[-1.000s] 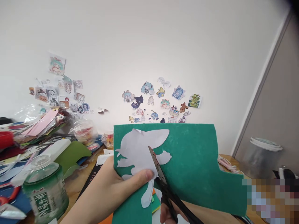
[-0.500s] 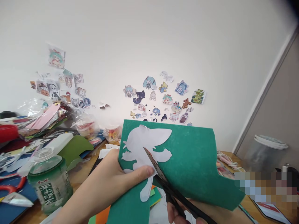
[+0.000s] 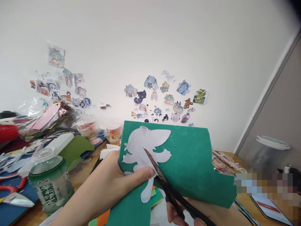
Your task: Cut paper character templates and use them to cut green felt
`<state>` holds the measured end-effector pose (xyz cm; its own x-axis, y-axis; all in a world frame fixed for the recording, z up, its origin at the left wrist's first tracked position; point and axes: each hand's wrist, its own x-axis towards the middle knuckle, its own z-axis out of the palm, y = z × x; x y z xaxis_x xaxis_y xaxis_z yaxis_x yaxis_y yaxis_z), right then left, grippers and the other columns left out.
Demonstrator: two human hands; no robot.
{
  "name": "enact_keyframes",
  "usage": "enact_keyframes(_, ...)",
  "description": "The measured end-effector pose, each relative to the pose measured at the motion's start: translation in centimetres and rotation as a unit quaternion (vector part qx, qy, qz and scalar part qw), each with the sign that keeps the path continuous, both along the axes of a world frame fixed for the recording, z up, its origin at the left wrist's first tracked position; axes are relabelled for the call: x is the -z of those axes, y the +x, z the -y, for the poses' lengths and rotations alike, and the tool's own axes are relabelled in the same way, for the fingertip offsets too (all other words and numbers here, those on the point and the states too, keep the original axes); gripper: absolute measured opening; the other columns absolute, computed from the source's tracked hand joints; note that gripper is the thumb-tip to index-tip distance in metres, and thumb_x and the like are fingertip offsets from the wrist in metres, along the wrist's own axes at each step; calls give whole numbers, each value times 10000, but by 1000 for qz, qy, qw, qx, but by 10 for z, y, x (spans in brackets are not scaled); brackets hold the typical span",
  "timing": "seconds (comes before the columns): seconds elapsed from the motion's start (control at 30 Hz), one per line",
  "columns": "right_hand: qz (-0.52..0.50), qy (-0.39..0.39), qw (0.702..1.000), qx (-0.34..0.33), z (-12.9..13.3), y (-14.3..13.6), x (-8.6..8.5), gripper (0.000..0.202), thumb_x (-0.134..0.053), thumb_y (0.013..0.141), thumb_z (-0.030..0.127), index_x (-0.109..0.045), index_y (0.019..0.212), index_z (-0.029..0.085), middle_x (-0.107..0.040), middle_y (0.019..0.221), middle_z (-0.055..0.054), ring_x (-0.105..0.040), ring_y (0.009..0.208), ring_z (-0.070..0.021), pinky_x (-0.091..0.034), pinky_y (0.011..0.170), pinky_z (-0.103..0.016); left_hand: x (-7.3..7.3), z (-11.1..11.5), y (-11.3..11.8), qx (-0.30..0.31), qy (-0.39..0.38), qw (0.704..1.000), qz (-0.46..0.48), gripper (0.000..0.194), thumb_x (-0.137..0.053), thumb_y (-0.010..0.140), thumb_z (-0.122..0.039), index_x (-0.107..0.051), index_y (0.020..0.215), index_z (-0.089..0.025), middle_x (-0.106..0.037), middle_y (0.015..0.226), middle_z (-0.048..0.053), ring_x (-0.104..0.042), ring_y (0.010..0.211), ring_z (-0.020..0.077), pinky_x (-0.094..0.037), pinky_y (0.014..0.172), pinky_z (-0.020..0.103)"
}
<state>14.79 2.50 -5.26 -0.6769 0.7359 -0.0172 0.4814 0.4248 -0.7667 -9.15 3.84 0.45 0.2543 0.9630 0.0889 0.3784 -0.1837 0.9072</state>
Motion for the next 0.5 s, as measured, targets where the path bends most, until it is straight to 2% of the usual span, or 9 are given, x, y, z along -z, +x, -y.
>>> enact_keyframes(0.1,14,6,1000,1,2,-5,-7,378,-340,884,405,-607,1010,168,-611,884,-67,-603,824,-189,-467,782,-333,1,1,0,4,8,1000,-19,234,-626,711,-412,-677,822,-213,-729,835,-55,-650,764,180,-509,672,209)
enact_keyframes(0.17,23,17,1000,9,3,-7,-9,376,-318,880,383,-603,1010,174,-614,913,-72,-597,871,-202,-454,809,-359,2,1,0,5,10,1000,-19,248,-621,713,-422,-676,835,-213,-728,854,-50,-649,768,185,-510,683,221)
enact_keyframes(0.27,46,6,999,1,3,-10,-8,345,-352,850,370,-612,977,181,-621,925,-71,-592,862,-203,-472,799,-332,3,1,1,-7,22,1000,-11,243,-617,712,-421,-675,815,-208,-730,821,-44,-651,765,197,-509,653,222)
enact_keyframes(0.37,66,-2,997,32,2,-12,-6,456,-239,885,381,-623,942,142,-604,851,-35,-610,816,-145,-462,756,-284,4,1,2,-3,30,1000,-4,225,-611,717,-396,-682,813,-205,-731,828,-39,-650,770,202,-505,630,217)
enact_keyframes(0.43,66,-3,996,53,3,-11,-3,419,-289,879,393,-621,950,147,-610,844,-30,-612,786,-132,-467,731,-261,4,2,3,-5,28,1000,5,225,-613,716,-389,-685,825,-206,-731,838,-38,-651,760,200,-505,618,216)
enact_keyframes(0.5,66,4,996,61,3,-10,0,281,-403,850,345,-611,967,195,-627,873,-19,-603,764,-139,-479,717,-246,3,3,4,-15,30,999,13,230,-622,711,-383,-684,848,-209,-729,824,-43,-648,752,195,-503,612,211)
